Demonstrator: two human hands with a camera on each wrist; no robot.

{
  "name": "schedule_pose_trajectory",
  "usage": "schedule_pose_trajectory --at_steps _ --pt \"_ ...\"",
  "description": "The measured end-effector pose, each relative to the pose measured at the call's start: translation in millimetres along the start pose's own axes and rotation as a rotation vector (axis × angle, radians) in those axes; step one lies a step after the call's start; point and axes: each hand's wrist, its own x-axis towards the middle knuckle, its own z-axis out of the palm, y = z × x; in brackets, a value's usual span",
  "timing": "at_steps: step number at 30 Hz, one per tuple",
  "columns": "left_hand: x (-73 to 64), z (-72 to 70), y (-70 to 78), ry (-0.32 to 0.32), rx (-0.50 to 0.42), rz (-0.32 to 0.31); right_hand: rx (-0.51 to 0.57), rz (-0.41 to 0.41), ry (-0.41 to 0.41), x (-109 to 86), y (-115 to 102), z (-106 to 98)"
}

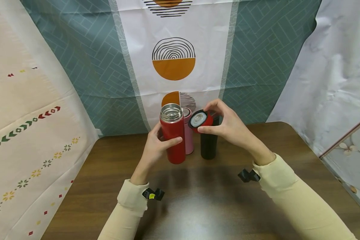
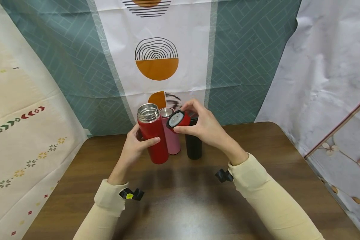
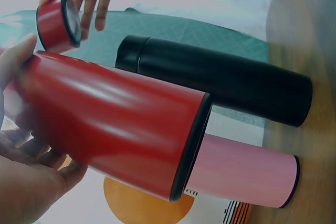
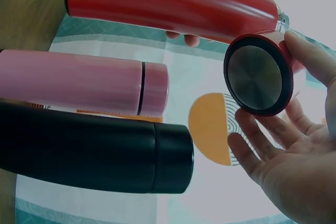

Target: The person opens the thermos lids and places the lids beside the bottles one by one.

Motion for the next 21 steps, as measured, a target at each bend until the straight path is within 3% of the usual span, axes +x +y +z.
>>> schedule_pose_trajectory --at_steps 12,21 --pt "-3.4 -5.6 1.6 0.051 -0.002 -0.007 0.061 0.017 0.041 -6.4 7 11" --pt "-5.1 -9.6 0.1 0.129 -0.054 0.012 0.114 0.021 0.147 -9.1 11 25"
